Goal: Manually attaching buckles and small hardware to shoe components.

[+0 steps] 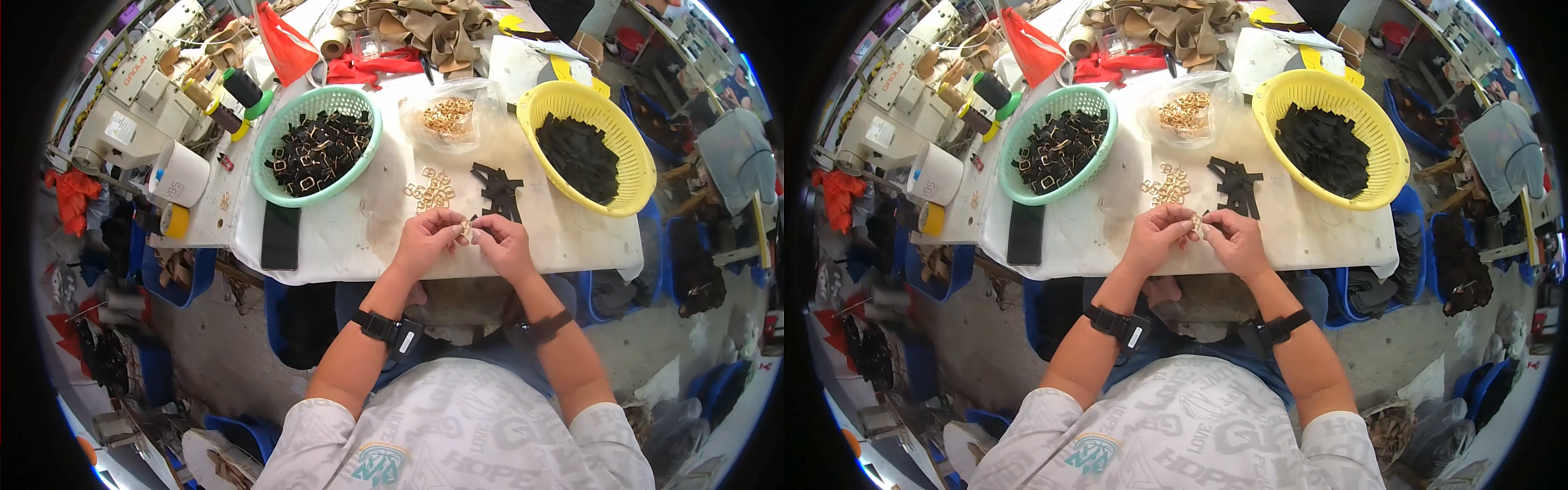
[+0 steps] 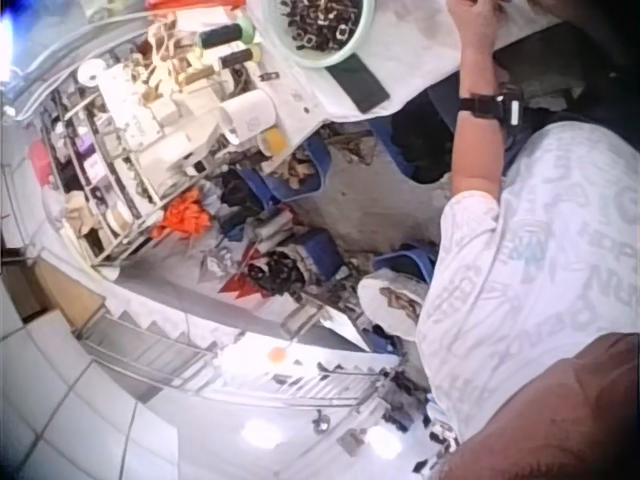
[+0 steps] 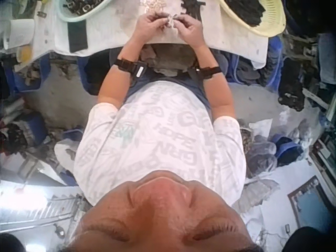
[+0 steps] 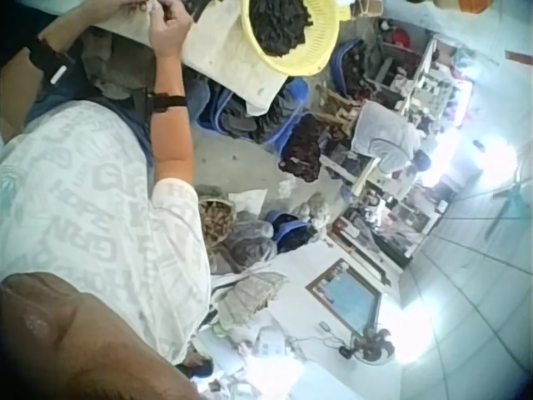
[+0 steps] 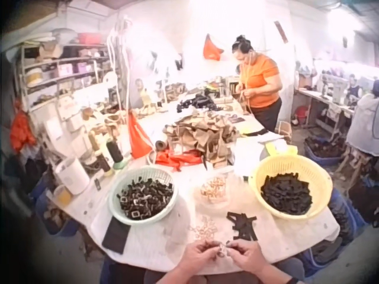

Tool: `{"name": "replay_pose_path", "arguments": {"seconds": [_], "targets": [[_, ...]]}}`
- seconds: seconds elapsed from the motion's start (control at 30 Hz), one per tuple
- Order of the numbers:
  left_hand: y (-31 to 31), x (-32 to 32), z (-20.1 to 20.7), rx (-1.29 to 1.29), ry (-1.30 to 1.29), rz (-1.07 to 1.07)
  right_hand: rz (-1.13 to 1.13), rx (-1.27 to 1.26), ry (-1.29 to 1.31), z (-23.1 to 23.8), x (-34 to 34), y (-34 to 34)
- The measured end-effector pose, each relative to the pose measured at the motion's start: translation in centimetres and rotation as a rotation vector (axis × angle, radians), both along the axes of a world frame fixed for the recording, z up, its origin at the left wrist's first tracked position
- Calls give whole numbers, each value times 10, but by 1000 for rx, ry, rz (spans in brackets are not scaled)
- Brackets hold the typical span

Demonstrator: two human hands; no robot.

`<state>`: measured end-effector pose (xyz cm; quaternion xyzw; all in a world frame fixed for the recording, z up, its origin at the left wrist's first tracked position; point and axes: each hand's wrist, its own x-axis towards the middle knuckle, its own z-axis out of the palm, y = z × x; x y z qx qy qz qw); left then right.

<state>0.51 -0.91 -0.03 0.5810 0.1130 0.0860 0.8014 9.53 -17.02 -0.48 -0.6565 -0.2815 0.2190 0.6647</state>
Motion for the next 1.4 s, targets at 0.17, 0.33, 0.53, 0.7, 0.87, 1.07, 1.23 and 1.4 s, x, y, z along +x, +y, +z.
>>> {"name": "replay_pose_path", "arguments": {"seconds": [0.17,0.33,0.53,0.7,0.87,1.07,1.23,1.4], "targets": [[-2,0,2,15,17,2,13,-49,-47,0,2,0],[-3,0,5,22,15,-17,7,-91,-105,0,4,-1],[-9,-1,10,112,75,-71,6,-83,-140,3,2,1],[-9,0,10,82,101,23,17,-83,-48,6,1,0],[-6,2,14,-29,123,59,42,-108,-133,2,3,-1],[-6,3,15,-1,155,38,16,-108,-156,1,4,0],[-8,4,14,-14,158,48,-39,-59,-131,0,2,2],[-8,3,11,-21,140,74,-28,-90,-142,6,2,2]]}}
